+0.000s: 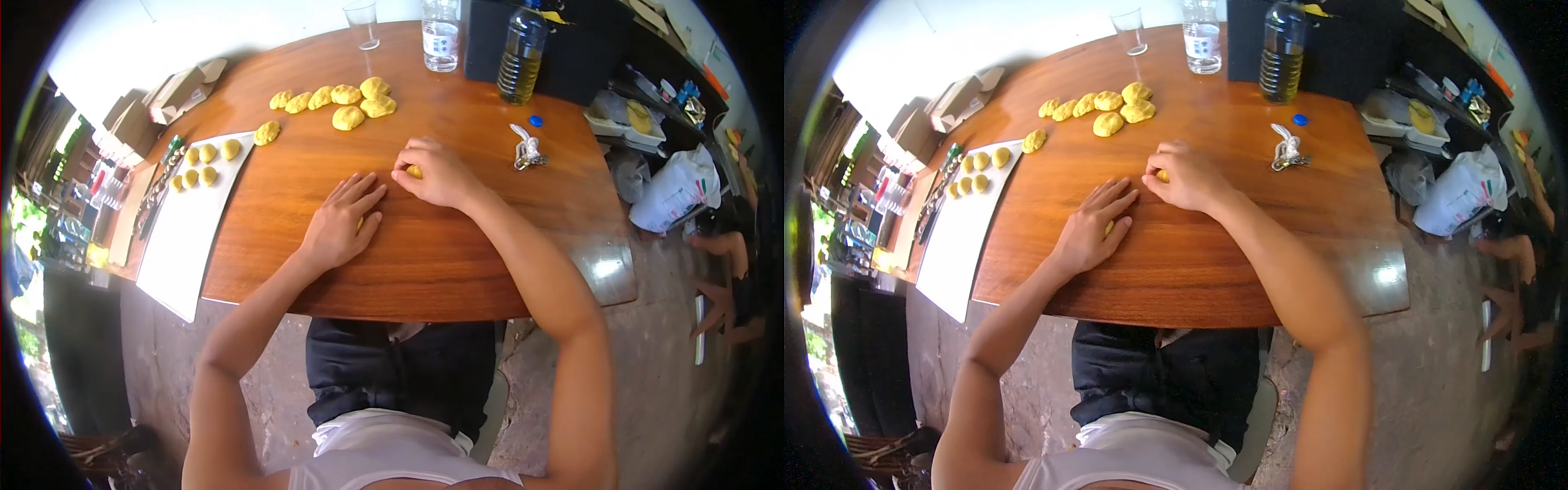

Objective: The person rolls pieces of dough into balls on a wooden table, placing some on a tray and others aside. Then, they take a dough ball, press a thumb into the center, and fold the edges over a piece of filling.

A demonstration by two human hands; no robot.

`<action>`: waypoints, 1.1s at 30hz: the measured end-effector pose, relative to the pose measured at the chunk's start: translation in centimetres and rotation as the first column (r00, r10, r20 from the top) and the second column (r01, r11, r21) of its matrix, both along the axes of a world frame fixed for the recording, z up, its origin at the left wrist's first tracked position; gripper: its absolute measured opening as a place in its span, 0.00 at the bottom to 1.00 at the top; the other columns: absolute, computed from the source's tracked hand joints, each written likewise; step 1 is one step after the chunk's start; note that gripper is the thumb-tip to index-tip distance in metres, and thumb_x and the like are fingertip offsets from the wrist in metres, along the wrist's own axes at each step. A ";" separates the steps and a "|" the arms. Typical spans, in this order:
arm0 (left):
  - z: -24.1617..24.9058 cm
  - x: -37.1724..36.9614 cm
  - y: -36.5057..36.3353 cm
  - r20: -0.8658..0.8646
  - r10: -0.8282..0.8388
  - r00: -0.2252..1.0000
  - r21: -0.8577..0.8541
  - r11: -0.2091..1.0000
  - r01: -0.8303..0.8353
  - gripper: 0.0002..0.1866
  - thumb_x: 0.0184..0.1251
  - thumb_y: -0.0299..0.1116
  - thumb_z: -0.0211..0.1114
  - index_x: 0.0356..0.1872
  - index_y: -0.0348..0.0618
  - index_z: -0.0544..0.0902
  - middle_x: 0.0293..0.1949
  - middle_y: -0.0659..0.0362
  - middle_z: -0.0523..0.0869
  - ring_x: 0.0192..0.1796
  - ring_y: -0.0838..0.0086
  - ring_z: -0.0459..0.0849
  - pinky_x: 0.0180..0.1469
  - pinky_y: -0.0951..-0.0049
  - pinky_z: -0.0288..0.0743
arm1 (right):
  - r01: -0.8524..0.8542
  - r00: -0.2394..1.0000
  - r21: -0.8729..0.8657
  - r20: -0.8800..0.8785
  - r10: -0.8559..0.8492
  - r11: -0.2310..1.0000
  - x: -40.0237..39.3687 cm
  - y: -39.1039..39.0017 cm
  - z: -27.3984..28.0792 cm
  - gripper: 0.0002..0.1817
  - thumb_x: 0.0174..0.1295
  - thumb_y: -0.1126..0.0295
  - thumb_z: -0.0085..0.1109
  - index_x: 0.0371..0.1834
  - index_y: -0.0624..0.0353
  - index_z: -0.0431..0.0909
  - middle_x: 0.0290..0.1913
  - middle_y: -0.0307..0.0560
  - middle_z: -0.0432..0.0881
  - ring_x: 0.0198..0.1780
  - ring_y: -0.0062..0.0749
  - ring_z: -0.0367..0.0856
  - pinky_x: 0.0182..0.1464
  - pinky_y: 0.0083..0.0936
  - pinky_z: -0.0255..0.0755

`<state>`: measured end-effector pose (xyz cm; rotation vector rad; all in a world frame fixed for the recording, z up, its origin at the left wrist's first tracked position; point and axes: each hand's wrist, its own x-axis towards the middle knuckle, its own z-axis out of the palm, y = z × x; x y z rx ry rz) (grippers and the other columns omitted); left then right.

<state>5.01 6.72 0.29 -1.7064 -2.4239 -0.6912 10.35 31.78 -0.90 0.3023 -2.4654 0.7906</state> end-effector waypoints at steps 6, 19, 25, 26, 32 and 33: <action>2.3 4.1 -4.2 0.137 -0.072 0.988 -0.071 0.994 0.082 0.32 0.75 0.33 0.67 0.77 0.36 0.72 0.78 0.41 0.73 0.82 0.44 0.67 0.84 0.52 0.59 | -0.037 0.999 -0.016 0.021 0.038 0.999 0.1 0.1 0.2 0.08 0.69 0.65 0.69 0.36 0.57 0.87 0.39 0.48 0.84 0.47 0.47 0.82 0.51 0.42 0.77; 0.3 -1.7 -3.2 0.028 0.090 0.996 0.015 0.996 -0.090 0.26 0.72 0.32 0.67 0.69 0.36 0.81 0.76 0.42 0.76 0.81 0.46 0.69 0.82 0.52 0.63 | -0.007 0.999 -0.002 0.041 0.007 1.000 0.0 0.0 0.2 0.07 0.68 0.66 0.70 0.36 0.57 0.86 0.40 0.47 0.84 0.46 0.45 0.82 0.51 0.40 0.76; 0.3 -4.4 -0.3 0.127 -0.053 0.991 0.063 0.997 0.046 0.21 0.69 0.24 0.63 0.63 0.38 0.86 0.72 0.44 0.80 0.73 0.48 0.79 0.74 0.56 0.75 | -0.018 0.998 0.011 0.059 0.018 1.000 0.2 0.0 0.4 0.08 0.68 0.66 0.71 0.36 0.58 0.87 0.40 0.47 0.84 0.47 0.45 0.82 0.52 0.40 0.76; 0.4 -4.7 0.1 0.126 -0.049 0.991 0.069 0.997 0.041 0.21 0.69 0.24 0.63 0.63 0.38 0.86 0.72 0.44 0.80 0.73 0.48 0.79 0.74 0.56 0.75 | -0.024 0.998 0.017 0.059 0.023 1.000 0.1 -0.1 0.4 0.08 0.68 0.66 0.71 0.36 0.58 0.87 0.40 0.47 0.84 0.47 0.45 0.82 0.52 0.40 0.76; -0.1 -6.3 2.4 0.127 -0.095 0.987 0.071 0.994 0.086 0.17 0.62 0.16 0.59 0.50 0.36 0.89 0.61 0.48 0.88 0.59 0.51 0.88 0.62 0.58 0.83 | -0.024 0.996 -0.015 0.086 0.025 1.000 0.2 -0.1 0.4 0.07 0.68 0.67 0.70 0.37 0.60 0.87 0.40 0.47 0.84 0.47 0.44 0.82 0.53 0.39 0.76; -0.2 -6.6 2.6 0.183 -0.091 0.979 0.110 0.991 0.072 0.17 0.62 0.16 0.59 0.49 0.36 0.89 0.59 0.48 0.89 0.58 0.52 0.89 0.61 0.58 0.83 | -0.030 0.996 -0.017 0.080 0.032 0.999 0.1 0.0 0.4 0.08 0.68 0.66 0.71 0.36 0.59 0.86 0.41 0.48 0.84 0.47 0.45 0.81 0.53 0.39 0.76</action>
